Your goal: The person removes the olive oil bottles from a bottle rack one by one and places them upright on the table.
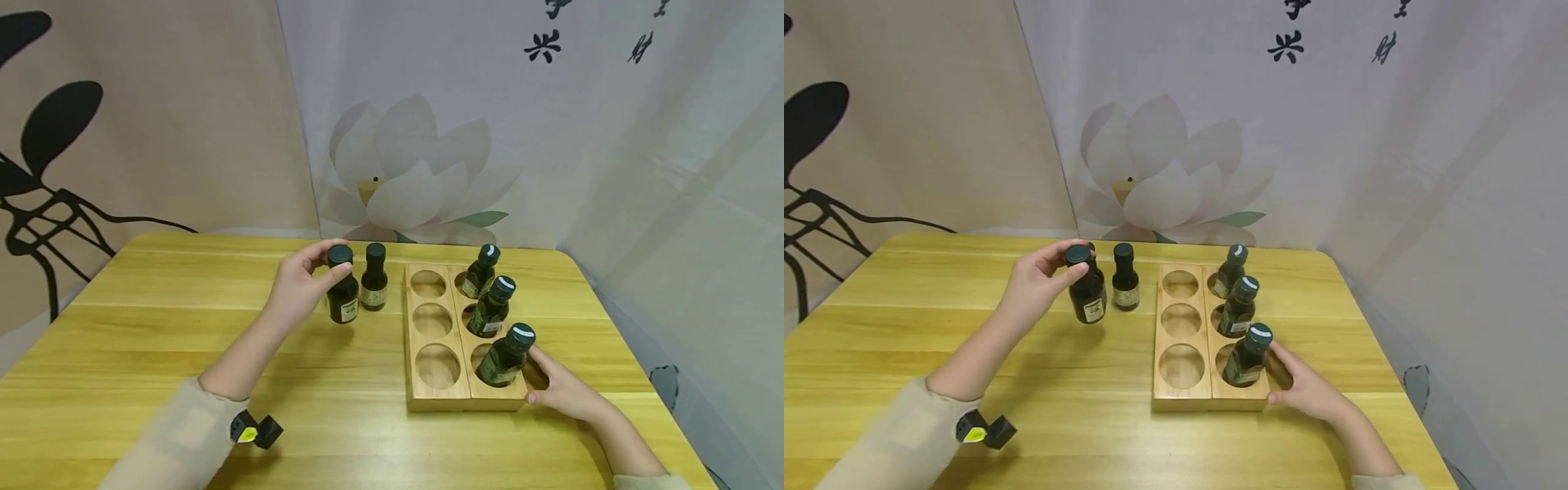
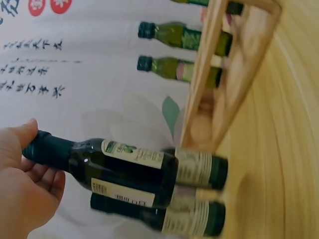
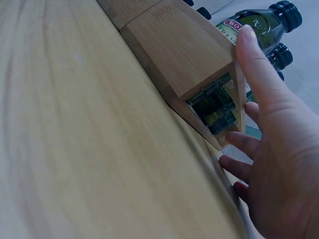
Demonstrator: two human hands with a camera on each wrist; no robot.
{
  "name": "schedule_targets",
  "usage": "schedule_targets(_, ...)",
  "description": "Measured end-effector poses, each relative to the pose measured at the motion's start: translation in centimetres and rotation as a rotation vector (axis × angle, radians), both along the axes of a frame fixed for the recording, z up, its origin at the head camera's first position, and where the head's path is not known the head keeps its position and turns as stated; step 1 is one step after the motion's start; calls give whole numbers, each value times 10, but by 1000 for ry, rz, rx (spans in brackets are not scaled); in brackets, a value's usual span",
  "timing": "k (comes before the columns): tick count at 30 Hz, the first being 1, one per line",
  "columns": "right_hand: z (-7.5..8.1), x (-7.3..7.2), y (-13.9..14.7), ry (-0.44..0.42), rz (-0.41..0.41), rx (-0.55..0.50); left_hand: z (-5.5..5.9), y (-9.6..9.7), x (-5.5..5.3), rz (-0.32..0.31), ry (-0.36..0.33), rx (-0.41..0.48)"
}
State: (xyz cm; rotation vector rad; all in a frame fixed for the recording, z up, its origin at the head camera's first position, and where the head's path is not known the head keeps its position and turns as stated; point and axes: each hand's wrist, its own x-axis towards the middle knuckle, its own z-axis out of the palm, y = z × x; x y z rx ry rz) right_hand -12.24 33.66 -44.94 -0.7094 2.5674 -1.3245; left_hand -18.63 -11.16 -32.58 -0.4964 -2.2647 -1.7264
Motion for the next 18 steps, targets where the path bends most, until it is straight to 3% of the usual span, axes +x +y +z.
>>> schedule_targets(9, -1, 1, -1, -10, 10, -21, 8, -34, -4, 24, -25, -71)
schedule_targets(18, 1, 1, 0, -3, -6, 5, 15, -57, -9, -19, -47, -80)
